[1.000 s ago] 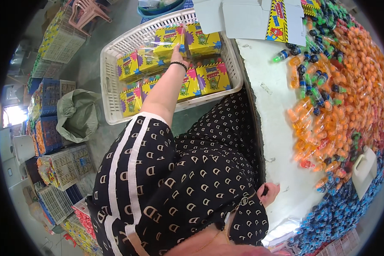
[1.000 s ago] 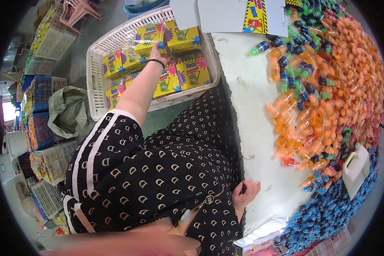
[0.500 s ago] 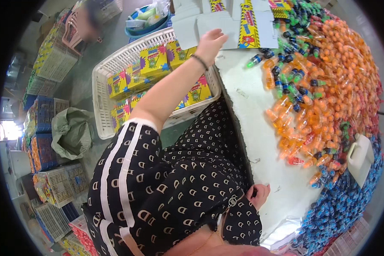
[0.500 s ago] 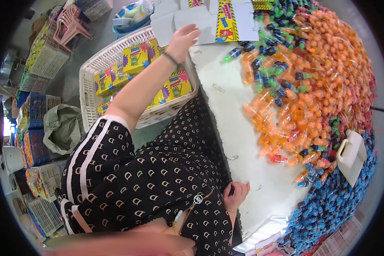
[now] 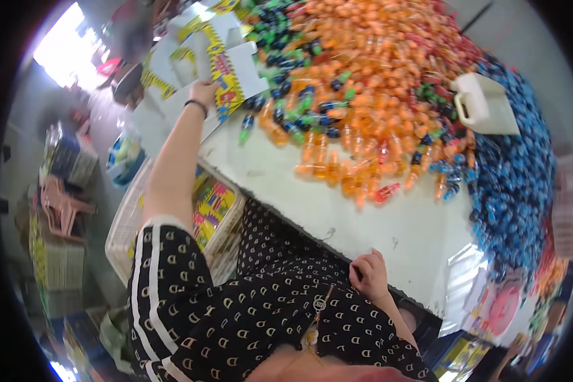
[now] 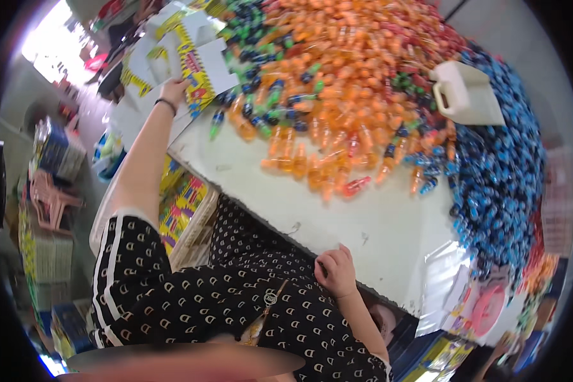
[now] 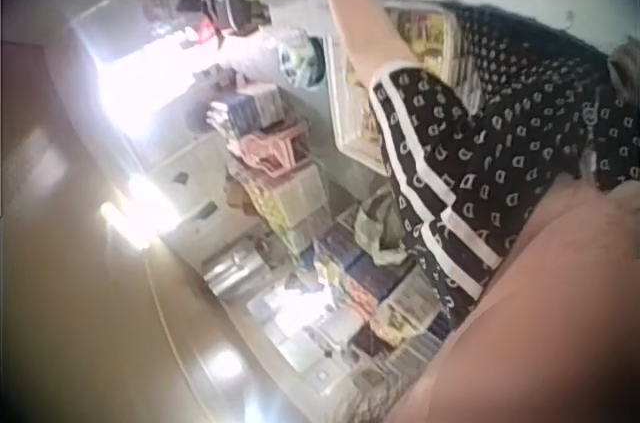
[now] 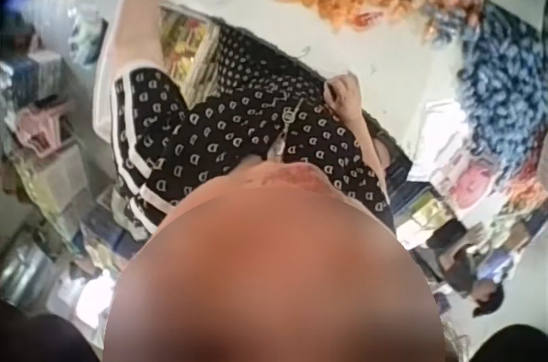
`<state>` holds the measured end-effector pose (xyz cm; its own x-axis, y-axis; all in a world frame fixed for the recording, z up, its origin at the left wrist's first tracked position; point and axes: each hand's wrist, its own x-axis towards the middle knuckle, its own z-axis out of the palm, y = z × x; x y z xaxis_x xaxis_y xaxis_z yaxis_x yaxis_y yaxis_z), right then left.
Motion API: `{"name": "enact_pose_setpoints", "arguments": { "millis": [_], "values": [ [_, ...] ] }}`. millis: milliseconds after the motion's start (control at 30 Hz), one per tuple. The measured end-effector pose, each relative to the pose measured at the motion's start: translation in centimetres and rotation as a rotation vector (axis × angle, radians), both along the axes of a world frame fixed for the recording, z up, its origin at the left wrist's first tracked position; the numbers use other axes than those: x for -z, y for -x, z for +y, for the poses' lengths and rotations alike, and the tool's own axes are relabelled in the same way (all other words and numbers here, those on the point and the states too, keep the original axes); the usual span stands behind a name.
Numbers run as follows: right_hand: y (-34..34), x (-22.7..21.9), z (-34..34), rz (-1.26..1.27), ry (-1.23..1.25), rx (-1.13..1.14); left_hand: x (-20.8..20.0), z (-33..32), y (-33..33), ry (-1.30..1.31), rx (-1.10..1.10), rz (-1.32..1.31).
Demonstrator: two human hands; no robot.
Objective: Packaging small colorful bottles into boxes and bags on a production line.
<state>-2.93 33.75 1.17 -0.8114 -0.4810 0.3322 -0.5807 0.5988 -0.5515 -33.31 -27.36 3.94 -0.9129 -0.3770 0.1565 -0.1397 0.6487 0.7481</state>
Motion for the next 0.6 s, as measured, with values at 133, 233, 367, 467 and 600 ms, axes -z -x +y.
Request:
{"name": "enact_pose_setpoints", "arguments": {
  "millis": [133, 233, 367, 467, 600],
  "values": [
    [-0.3, -0.4, 0.2, -0.129, 0.083, 0.023, -7.8, 8.6, -6.0, -0.435, 0.09, 0.157],
    [1.5, -3.3, -0.1, -0.071, 0.201, 0.122, -10.6, 16.5, -11.5, -0.302, 0.292, 0.176],
    [5.6, -11.0, -2.5, 0.331, 0.231, 0.271, -9.6, 27.2, -20.2, -0.126, 0.496, 0.101],
    [7.2, -11.4, -3.5, 0.236, 0.28, 0.356, -6.6, 34.2, -24.6, -0.191, 0.714, 0.216],
    [8.9, -7.7, -2.7, -0.142, 0.544, 0.419, -6.3, 38.8, -28.2, -0.435, 0.68, 0.071]
  ]
}}
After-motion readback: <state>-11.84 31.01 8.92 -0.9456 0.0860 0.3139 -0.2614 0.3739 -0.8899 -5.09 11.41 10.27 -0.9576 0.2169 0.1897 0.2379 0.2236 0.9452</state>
